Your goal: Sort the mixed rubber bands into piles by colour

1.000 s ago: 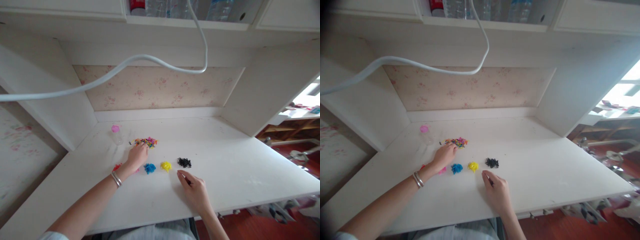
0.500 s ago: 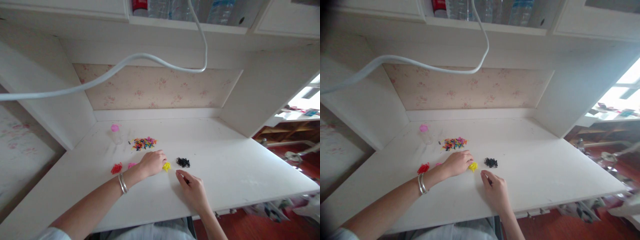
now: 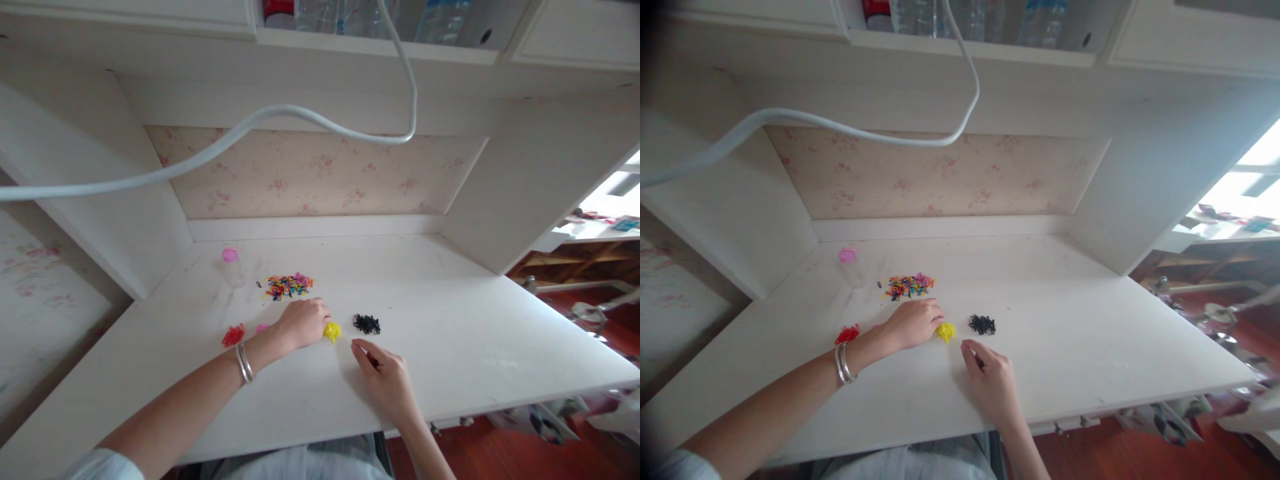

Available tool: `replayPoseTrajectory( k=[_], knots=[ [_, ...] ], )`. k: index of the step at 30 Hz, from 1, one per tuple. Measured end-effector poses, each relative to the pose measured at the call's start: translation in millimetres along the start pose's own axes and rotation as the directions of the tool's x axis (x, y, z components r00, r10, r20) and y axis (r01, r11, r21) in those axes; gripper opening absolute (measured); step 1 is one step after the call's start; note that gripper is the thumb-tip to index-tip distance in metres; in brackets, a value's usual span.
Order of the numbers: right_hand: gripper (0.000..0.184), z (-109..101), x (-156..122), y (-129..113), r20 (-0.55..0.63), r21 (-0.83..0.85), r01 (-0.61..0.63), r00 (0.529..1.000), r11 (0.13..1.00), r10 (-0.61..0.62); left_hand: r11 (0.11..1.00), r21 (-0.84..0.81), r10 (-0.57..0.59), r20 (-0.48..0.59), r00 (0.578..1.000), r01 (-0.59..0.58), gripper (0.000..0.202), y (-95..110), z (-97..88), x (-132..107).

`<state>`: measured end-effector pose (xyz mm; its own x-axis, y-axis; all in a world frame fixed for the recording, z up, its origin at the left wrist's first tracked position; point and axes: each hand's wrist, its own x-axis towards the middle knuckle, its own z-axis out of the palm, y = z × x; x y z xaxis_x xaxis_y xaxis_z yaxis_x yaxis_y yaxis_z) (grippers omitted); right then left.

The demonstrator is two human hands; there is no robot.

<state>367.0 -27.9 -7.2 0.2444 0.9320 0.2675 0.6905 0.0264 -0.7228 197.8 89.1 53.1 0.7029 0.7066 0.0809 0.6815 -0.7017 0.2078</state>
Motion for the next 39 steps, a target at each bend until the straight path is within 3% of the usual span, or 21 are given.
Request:
replayPoseTrajectory(
  k=[7, 12, 15, 18, 23, 27, 29, 34, 39],
  knots=[
    [0.039, -1, 0, -1, 0.014, 0.007, -0.007, 1.000, 1.000, 0.007, 0.996, -0.032, -0.087, -0.087, 0.992, 0.084, 0.029, -17, -15.4, -11],
    [0.040, 0, 0, -1, 0.015, 0.007, -0.013, 1.000, 1.000, 0.013, 0.977, -0.101, -0.207, -0.212, 0.955, 0.189, 0.028, -45, -29.8, -48],
    [0.042, 0, 0, -2, 0.028, 0.010, -0.033, 0.999, 0.999, 0.033, 0.954, -0.226, -0.268, -0.332, 0.905, 0.199, 0.026, -62, -30.2, -85],
    [0.042, -1, 5, -8, 0.040, -0.004, -0.065, 0.997, 0.998, 0.065, 0.898, -0.357, -0.390, -0.374, 0.841, 0.258, 0.024, -74, -21.4, -127],
    [0.039, -5, 39, -38, 0.128, -0.129, 0.079, 0.990, 0.989, -0.062, 0.726, -0.551, -0.626, -0.279, 0.728, 0.412, 0.027, -90, 8.5, -182],
    [0.037, 10, 84, -68, 0.309, -0.385, 0.222, 0.946, 0.896, -0.101, 0.645, -0.587, -0.710, -0.224, 0.668, 0.488, 0.032, -100, 26.0, -197],
    [0.037, 28, 106, -76, 0.386, -0.497, 0.266, 0.920, 0.826, -0.064, 0.643, -0.605, -0.708, -0.235, 0.666, 0.470, 0.032, -102, 29.1, -197],
    [0.030, 75, 138, -78, 0.459, -0.569, 0.302, 0.888, 0.765, -0.010, 0.683, -0.609, -0.659, -0.274, 0.701, 0.404, 0.031, -103, 29.6, -197],
    [0.033, 94, 149, -73, 0.474, -0.577, 0.304, 0.880, 0.758, 0.008, 0.722, -0.588, -0.615, -0.303, 0.728, 0.365, 0.028, -103, 29.5, -198]
  ],
)
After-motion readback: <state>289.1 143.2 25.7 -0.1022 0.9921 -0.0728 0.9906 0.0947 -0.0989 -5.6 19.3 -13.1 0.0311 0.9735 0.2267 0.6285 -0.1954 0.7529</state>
